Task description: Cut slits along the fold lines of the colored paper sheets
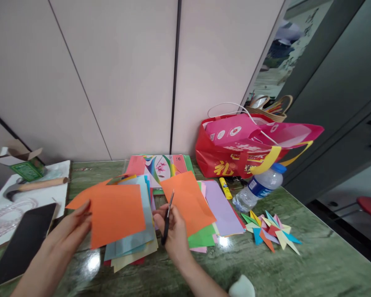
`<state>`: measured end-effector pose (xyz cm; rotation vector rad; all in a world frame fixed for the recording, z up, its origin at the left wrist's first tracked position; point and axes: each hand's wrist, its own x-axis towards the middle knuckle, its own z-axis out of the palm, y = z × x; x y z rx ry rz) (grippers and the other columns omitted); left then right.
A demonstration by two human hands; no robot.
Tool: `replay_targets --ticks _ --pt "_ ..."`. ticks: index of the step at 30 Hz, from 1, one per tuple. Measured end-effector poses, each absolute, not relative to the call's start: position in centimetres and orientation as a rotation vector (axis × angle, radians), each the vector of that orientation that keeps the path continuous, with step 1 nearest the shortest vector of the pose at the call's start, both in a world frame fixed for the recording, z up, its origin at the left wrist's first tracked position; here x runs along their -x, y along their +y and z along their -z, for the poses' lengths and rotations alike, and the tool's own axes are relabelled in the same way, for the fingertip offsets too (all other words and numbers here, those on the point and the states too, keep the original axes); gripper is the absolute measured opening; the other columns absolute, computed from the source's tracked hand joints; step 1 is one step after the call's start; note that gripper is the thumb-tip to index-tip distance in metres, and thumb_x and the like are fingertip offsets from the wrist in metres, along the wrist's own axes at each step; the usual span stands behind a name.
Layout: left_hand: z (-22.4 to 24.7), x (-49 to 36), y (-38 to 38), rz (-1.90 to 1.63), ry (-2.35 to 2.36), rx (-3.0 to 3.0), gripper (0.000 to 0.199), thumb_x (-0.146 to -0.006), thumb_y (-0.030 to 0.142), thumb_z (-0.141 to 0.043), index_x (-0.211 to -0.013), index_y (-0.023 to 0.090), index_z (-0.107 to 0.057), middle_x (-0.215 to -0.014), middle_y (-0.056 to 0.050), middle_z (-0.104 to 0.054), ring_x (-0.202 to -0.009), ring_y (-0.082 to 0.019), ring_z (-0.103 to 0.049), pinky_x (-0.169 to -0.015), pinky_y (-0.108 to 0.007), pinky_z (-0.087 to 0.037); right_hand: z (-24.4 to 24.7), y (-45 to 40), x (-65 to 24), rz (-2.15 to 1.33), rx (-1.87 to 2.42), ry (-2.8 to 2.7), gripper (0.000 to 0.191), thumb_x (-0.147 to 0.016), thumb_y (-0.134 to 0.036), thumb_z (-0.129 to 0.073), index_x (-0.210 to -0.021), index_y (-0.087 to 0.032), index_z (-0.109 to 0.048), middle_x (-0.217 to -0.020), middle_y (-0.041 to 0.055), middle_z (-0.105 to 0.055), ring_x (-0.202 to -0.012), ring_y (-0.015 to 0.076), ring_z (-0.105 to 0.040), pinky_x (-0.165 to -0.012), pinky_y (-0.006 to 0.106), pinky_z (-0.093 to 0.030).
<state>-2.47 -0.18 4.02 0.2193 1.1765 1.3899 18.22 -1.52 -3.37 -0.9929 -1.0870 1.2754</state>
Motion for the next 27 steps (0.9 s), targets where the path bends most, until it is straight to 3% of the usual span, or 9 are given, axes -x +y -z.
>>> replay_targets --ticks 5,11,17,22,25,27 --pt "-3.2 1.1 -0.3 -1.334 1.125 -0.167 0.023 -0.086 0.008 -0.040 -0.096 0.011 -0.060 -0.059 -0.004 -0.069 -0.051 -0.017 -0.067 -0.051 -0.027 -0.055 3.5 -1.5 -17.9 -1.350 0.978 -1.084 0.034 -0.070 -0.045 -0.067 -0.083 -0.019 -0.049 -0.066 -0.0020 -0.058 -0.062 0.0144 -0.058 -0.059 0.025 -0.044" --pt "-3.1 0.6 -0.5 -1.302 1.200 -0.093 0.021 -0.085 0.009 -0.044 -0.074 0.012 -0.062 -0.054 -0.004 -0.068 -0.045 -0.016 -0.064 -0.043 -0.024 -0.051 2.9 -1.6 -18.3 -1.748 0.728 -0.831 0.030 -0.078 -0.044 -0.060 -0.087 -0.019 -0.047 -0.059 -0.0012 -0.064 -0.046 0.0119 -0.057 -0.049 0.023 -0.041" --pt "-2.3 0.3 -0.3 -1.327 1.214 -0.129 0.023 -0.085 0.007 -0.045 -0.073 0.009 -0.064 -0.059 -0.006 -0.071 -0.046 -0.016 -0.064 -0.044 -0.024 -0.052 1.9 -1.8 -19.3 -1.958 0.393 -0.803 0.028 -0.079 -0.046 -0.056 -0.089 -0.021 -0.048 -0.073 0.0021 -0.067 -0.057 0.0140 -0.061 -0.062 0.029 -0.046" --pt "-1.9 0.0 -0.3 -1.361 1.185 -0.115 0.026 -0.086 0.006 -0.041 -0.071 0.011 -0.062 -0.056 -0.003 -0.068 -0.044 -0.013 -0.063 -0.043 -0.021 -0.052 2.1 -2.3 -19.4 -1.845 0.474 -1.192 0.033 -0.070 -0.043 -0.068 -0.082 -0.017 -0.052 -0.069 -0.0002 -0.058 -0.055 0.0112 -0.053 -0.056 0.023 -0.040" --pt "-1.9 0.1 -0.3 -1.383 1.178 -0.098 0.028 -0.088 0.005 -0.038 -0.072 0.011 -0.061 -0.054 -0.002 -0.066 -0.043 -0.011 -0.063 -0.043 -0.019 -0.052 1.2 -2.7 -19.5 -1.922 0.470 -1.388 0.037 -0.062 -0.043 -0.074 -0.079 -0.017 -0.054 -0.073 0.0000 -0.055 -0.063 0.0128 -0.052 -0.059 0.023 -0.040" --pt "-2.0 0.0 -0.3 -1.404 1.173 -0.091 0.028 -0.088 0.004 -0.037 -0.073 0.012 -0.060 -0.055 -0.001 -0.066 -0.043 -0.010 -0.062 -0.045 -0.017 -0.052 0.1 -3.0 -19.5 -2.078 0.410 -1.520 0.038 -0.064 -0.045 -0.071 -0.085 -0.018 -0.056 -0.076 0.0019 -0.058 -0.069 0.0159 -0.056 -0.069 0.029 -0.043"
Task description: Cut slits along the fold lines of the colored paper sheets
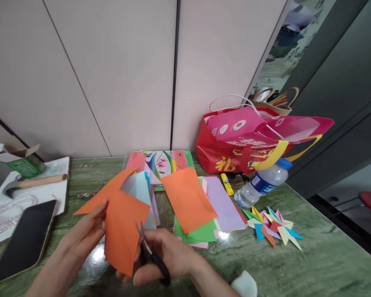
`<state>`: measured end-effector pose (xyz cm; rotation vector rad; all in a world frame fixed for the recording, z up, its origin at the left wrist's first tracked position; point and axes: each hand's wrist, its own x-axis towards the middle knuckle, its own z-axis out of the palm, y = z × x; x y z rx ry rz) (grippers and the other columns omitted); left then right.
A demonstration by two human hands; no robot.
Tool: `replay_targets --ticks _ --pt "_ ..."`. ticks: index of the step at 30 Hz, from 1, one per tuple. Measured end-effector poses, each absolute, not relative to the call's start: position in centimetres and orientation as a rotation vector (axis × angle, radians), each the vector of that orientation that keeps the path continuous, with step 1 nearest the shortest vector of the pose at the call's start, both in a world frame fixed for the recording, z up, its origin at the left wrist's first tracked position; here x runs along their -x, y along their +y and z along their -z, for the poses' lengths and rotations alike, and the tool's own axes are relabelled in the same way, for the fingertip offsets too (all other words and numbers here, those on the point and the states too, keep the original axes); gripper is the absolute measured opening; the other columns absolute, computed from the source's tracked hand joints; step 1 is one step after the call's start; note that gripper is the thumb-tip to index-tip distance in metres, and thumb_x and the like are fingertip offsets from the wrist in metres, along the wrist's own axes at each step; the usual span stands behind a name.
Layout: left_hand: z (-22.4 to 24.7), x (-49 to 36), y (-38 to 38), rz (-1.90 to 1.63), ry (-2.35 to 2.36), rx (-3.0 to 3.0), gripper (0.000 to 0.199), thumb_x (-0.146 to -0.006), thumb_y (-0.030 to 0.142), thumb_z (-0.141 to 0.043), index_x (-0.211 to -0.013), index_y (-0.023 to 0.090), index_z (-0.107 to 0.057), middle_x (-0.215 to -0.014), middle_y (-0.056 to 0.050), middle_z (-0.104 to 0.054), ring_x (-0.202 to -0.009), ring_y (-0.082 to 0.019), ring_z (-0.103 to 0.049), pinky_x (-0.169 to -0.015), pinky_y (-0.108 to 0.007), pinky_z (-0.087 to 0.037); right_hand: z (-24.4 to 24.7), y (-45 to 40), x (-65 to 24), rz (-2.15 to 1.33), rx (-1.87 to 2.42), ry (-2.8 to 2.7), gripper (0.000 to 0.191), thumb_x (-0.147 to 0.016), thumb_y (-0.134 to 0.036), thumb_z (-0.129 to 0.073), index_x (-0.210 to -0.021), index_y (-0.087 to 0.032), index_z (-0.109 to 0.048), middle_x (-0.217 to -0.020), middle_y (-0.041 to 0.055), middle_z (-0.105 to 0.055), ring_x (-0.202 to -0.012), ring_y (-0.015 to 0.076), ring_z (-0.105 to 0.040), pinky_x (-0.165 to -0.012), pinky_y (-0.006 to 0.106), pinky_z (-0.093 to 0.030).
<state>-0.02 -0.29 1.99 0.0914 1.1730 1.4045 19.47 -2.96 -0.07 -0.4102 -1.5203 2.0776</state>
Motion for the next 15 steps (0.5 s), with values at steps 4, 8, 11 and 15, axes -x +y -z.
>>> replay_targets --ticks 4,8,11,15 --pt "-1.9 -0.7 -0.5 -1.386 1.149 -0.086 0.026 -0.086 0.003 -0.039 -0.074 0.012 -0.060 -0.056 0.000 -0.066 -0.044 -0.010 -0.063 -0.046 -0.018 -0.052 -1.4 -3.6 -19.1 -2.158 0.286 -1.694 0.032 -0.065 -0.047 -0.068 -0.077 -0.019 -0.059 -0.077 0.0035 -0.062 -0.083 0.0214 -0.060 -0.080 0.034 -0.042" --pt "-1.5 -1.6 -0.7 -1.341 1.109 -0.082 0.029 -0.085 0.001 -0.039 -0.068 0.012 -0.060 -0.054 -0.002 -0.066 -0.044 -0.012 -0.062 -0.044 -0.020 -0.053 -0.6 -3.3 -18.9 -1.848 0.333 -1.362 0.035 -0.061 -0.042 -0.074 -0.085 -0.022 -0.058 -0.098 0.0077 -0.062 -0.098 0.0263 -0.057 -0.084 0.039 -0.043" --pt "-1.2 -2.1 -0.8 -1.365 1.059 -0.059 0.027 -0.084 0.000 -0.039 -0.070 0.013 -0.058 -0.063 -0.004 -0.068 -0.056 -0.015 -0.067 -0.057 -0.031 -0.059 0.7 -2.5 -19.3 -1.522 0.393 -1.079 0.031 -0.069 -0.036 -0.070 -0.092 -0.027 -0.052 -0.111 0.0067 -0.059 -0.110 0.0255 -0.052 -0.091 0.042 -0.039" --pt "-1.6 -2.4 -0.9 -1.370 0.946 -0.061 0.021 -0.086 0.006 -0.040 -0.079 0.011 -0.059 -0.080 -0.012 -0.070 -0.080 -0.024 -0.069 -0.071 -0.047 -0.057 1.4 -1.9 -19.5 -1.308 0.608 -1.095 0.029 -0.073 -0.031 -0.069 -0.095 -0.026 -0.051 -0.110 0.0055 -0.059 -0.110 0.0211 -0.050 -0.098 0.039 -0.031"
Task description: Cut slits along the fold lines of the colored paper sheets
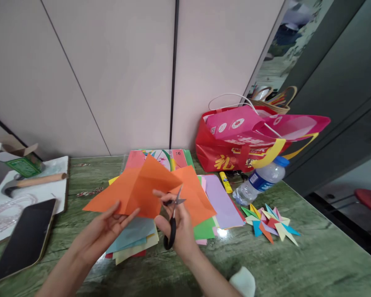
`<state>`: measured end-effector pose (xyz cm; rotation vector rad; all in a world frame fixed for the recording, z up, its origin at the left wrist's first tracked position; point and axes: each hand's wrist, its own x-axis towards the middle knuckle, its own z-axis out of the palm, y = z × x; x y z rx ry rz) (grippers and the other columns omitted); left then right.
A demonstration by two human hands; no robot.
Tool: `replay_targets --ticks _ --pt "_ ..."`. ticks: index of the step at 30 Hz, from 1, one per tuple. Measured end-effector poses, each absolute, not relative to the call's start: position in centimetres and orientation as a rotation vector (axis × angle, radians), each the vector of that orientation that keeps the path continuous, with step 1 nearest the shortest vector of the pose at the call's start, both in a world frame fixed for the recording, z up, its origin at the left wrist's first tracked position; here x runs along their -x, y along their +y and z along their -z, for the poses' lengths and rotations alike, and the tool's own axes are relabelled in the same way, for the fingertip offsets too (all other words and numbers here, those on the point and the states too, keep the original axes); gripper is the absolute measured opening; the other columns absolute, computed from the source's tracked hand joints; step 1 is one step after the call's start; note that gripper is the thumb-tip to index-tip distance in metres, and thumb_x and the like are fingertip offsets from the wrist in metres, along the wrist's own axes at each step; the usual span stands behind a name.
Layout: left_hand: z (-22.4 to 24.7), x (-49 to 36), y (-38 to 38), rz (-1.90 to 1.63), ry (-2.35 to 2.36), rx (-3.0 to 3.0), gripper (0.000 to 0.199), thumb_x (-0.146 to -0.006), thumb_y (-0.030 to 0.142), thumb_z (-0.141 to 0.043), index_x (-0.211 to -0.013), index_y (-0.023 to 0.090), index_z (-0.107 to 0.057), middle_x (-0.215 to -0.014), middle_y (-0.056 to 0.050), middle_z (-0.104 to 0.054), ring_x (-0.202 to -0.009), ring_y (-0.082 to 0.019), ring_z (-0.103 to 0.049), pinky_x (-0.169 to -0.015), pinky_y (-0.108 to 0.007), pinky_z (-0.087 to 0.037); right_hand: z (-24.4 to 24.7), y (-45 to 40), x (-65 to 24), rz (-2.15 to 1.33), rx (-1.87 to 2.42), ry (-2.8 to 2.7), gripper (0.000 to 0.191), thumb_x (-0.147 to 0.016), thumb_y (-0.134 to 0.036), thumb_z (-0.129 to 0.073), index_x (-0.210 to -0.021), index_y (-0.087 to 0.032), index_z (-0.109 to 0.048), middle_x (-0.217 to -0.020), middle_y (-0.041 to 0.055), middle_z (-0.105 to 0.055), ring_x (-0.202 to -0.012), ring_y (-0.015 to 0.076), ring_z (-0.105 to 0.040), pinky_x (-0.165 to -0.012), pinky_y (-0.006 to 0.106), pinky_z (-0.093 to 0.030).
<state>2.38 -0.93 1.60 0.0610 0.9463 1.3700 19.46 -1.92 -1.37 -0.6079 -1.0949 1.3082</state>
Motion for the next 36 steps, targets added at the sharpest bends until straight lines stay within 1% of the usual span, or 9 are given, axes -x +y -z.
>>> replay_targets --ticks 2,4,9,12,15,17,23,29,36 --pt "-2.1 -2.4 -1.0 -1.414 0.907 -0.077 0.024 -0.088 0.008 -0.038 -0.077 0.010 -0.059 -0.082 -0.014 -0.069 -0.084 -0.026 -0.068 -0.073 -0.049 -0.057 1.2 -2.4 -18.9 -1.385 0.719 -1.152 0.028 -0.072 -0.032 -0.070 -0.091 -0.024 -0.052 -0.098 0.0046 -0.060 -0.098 0.0187 -0.054 -0.090 0.034 -0.037" --pt "-2.5 -2.4 -1.1 -1.482 0.878 -0.077 0.028 -0.089 0.010 -0.036 -0.071 0.011 -0.057 -0.079 -0.014 -0.069 -0.083 -0.025 -0.068 -0.075 -0.050 -0.055 0.9 -3.2 -17.9 -1.609 0.738 -1.185 0.030 -0.068 -0.035 -0.072 -0.086 -0.021 -0.053 -0.083 0.0022 -0.059 -0.081 0.0160 -0.056 -0.076 0.029 -0.042" --pt "-2.7 -2.7 -1.3 -1.547 0.746 -0.081 0.032 -0.091 0.016 -0.034 -0.072 0.012 -0.060 -0.077 -0.010 -0.069 -0.080 -0.021 -0.068 -0.083 -0.055 -0.050 0.5 -5.4 -15.6 -2.061 0.712 -1.206 0.043 -0.056 -0.041 -0.078 -0.078 -0.017 -0.051 -0.060 -0.0020 -0.057 -0.057 0.0131 -0.055 -0.058 0.026 -0.042" --pt "-2.5 -3.0 -1.7 -1.496 0.736 -0.123 0.027 -0.090 0.019 -0.038 -0.080 0.012 -0.062 -0.092 -0.013 -0.069 -0.087 -0.022 -0.066 -0.085 -0.053 -0.049 0.7 -5.7 -15.2 -2.129 0.739 -1.168 0.049 -0.048 -0.042 -0.082 -0.078 -0.017 -0.051 -0.058 -0.0030 -0.056 -0.058 0.0125 -0.054 -0.058 0.025 -0.041" --pt "-2.4 -3.4 -2.1 -1.434 0.727 -0.178 0.020 -0.087 0.021 -0.045 -0.091 0.015 -0.064 -0.109 -0.014 -0.066 -0.099 -0.025 -0.063 -0.084 -0.046 -0.052 0.8 -5.4 -15.3 -2.068 0.808 -1.165 0.047 -0.050 -0.044 -0.080 -0.077 -0.017 -0.053 -0.059 -0.0031 -0.055 -0.058 0.0118 -0.052 -0.059 0.025 -0.041" --pt "-2.4 -3.7 -2.4 -1.422 0.730 -0.203 0.020 -0.085 0.024 -0.049 -0.098 0.017 -0.063 -0.112 -0.012 -0.066 -0.104 -0.026 -0.060 -0.082 -0.043 -0.053 0.8 -5.2 -15.4 -2.055 0.835 -1.162 0.045 -0.053 -0.045 -0.078 -0.077 -0.017 -0.053 -0.060 -0.0033 -0.054 -0.056 0.0115 -0.051 -0.059 0.026 -0.040" --pt "-1.7 -4.2 -2.4 -1.426 0.804 -0.324 0.023 -0.081 0.029 -0.056 -0.101 0.019 -0.063 -0.108 -0.009 -0.069 -0.103 -0.024 -0.061 -0.080 -0.036 -0.053 0.7 -5.0 -15.3 -2.000 0.872 -1.236 0.041 -0.053 -0.042 -0.079 -0.074 -0.017 -0.054 -0.057 -0.0055 -0.047 -0.052 0.0088 -0.039 -0.050 0.022 -0.032" --pt "-0.7 -4.6 -2.5 -1.340 1.080 -0.336 0.017 -0.073 0.026 -0.066 -0.086 0.016 -0.066 -0.084 -0.009 -0.074 -0.076 -0.023 -0.070 -0.063 -0.030 -0.055 0.5 -4.1 -15.0 -1.973 0.847 -1.129 0.050 -0.050 -0.046 -0.079 -0.077 -0.019 -0.049 -0.063 -0.0047 -0.048 -0.058 0.0109 -0.043 -0.057 0.024 -0.035" --pt "-0.8 -4.9 -2.5 -1.378 1.132 -0.276 0.033 -0.056 0.024 -0.078 -0.083 0.011 -0.066 -0.072 -0.007 -0.073 -0.067 -0.022 -0.068 -0.060 -0.029 -0.053 0.5 -3.5 -14.9 -1.908 0.854 -1.080 0.048 -0.049 -0.048 -0.079 -0.076 -0.018 -0.053 -0.071 -0.0027 -0.051 -0.063 0.0115 -0.043 -0.059 0.024 -0.034"
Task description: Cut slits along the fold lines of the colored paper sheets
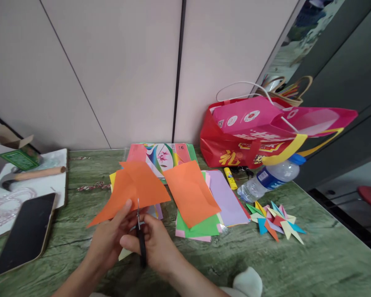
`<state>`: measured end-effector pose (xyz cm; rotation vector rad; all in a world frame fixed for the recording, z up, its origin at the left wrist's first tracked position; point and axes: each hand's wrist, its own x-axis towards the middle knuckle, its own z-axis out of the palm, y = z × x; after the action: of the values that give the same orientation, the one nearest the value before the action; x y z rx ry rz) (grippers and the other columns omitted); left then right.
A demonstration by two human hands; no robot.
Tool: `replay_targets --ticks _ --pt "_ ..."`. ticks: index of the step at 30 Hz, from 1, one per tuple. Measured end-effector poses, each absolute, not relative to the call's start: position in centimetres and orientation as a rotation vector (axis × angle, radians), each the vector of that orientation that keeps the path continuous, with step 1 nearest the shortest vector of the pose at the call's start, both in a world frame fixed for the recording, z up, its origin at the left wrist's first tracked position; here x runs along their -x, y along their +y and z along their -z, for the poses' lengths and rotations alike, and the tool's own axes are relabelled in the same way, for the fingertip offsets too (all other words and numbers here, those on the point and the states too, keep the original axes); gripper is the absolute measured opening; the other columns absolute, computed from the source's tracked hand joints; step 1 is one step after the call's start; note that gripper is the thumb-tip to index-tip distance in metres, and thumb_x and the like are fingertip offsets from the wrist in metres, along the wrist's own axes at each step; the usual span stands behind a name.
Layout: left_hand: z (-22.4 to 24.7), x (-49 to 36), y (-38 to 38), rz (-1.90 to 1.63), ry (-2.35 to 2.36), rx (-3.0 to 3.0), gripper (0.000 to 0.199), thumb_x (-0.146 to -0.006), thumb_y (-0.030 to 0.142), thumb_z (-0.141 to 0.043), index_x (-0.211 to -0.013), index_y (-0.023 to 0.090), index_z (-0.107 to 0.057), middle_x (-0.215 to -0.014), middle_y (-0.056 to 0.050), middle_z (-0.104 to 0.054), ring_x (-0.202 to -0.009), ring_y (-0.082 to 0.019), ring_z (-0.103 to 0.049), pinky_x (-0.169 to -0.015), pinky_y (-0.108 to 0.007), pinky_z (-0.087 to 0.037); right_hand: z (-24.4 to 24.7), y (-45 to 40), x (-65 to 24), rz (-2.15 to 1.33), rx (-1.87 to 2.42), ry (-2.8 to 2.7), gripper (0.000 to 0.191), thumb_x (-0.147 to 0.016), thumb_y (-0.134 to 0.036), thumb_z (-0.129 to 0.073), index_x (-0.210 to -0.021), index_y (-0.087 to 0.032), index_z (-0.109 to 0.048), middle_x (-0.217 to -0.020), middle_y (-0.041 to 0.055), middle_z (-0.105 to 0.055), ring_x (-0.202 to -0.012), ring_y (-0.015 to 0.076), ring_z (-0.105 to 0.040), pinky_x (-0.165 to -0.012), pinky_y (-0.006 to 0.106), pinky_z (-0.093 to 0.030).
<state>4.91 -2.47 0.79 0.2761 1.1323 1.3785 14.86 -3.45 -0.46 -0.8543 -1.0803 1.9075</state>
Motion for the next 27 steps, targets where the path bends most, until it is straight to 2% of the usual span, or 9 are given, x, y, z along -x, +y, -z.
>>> replay_targets --ticks 5,10,15,21,27 --pt "-0.3 -4.8 -2.5 -1.389 1.173 -0.376 0.035 -0.055 0.030 -0.078 -0.082 0.010 -0.068 -0.071 -0.005 -0.071 -0.066 -0.019 -0.065 -0.062 -0.027 -0.050 1.4 -3.4 -15.6 -1.944 0.864 -1.057 0.045 -0.053 -0.044 -0.079 -0.081 -0.017 -0.057 -0.066 -0.0041 -0.048 -0.060 0.0099 -0.040 -0.056 0.022 -0.031" --pt "0.2 -4.7 -2.6 -1.377 1.202 -0.463 0.036 -0.053 0.033 -0.079 -0.080 0.011 -0.070 -0.078 -0.007 -0.072 -0.076 -0.022 -0.064 -0.073 -0.031 -0.048 1.5 -3.4 -16.3 -1.946 0.854 -1.092 0.045 -0.054 -0.044 -0.078 -0.084 -0.018 -0.057 -0.067 -0.0042 -0.047 -0.060 0.0104 -0.040 -0.056 0.023 -0.031" --pt "1.0 -4.5 -2.8 -1.371 1.256 -0.534 0.033 -0.059 0.037 -0.075 -0.079 0.011 -0.070 -0.075 -0.007 -0.071 -0.074 -0.021 -0.064 -0.072 -0.030 -0.049 1.5 -3.6 -16.2 -1.934 0.835 -1.103 0.045 -0.054 -0.043 -0.079 -0.082 -0.017 -0.056 -0.065 -0.0046 -0.045 -0.059 0.0101 -0.037 -0.055 0.023 -0.030" --pt "1.6 -4.4 -2.9 -1.374 1.302 -0.557 0.031 -0.059 0.036 -0.075 -0.079 0.012 -0.071 -0.078 -0.007 -0.072 -0.078 -0.022 -0.065 -0.076 -0.030 -0.049 1.9 -3.7 -16.1 -1.872 0.829 -1.138 0.042 -0.061 -0.047 -0.073 -0.082 -0.017 -0.053 -0.066 -0.0043 -0.042 -0.059 0.0103 -0.035 -0.054 0.023 -0.028" --pt "1.8 -4.4 -3.0 -1.370 1.327 -0.594 0.029 -0.060 0.036 -0.074 -0.078 0.014 -0.071 -0.077 -0.007 -0.073 -0.076 -0.021 -0.065 -0.075 -0.029 -0.049 1.5 -3.5 -16.0 -1.882 0.881 -1.143 0.046 -0.058 -0.051 -0.073 -0.080 -0.018 -0.050 -0.063 -0.0052 -0.041 -0.057 0.0098 -0.033 -0.053 0.024 -0.027"
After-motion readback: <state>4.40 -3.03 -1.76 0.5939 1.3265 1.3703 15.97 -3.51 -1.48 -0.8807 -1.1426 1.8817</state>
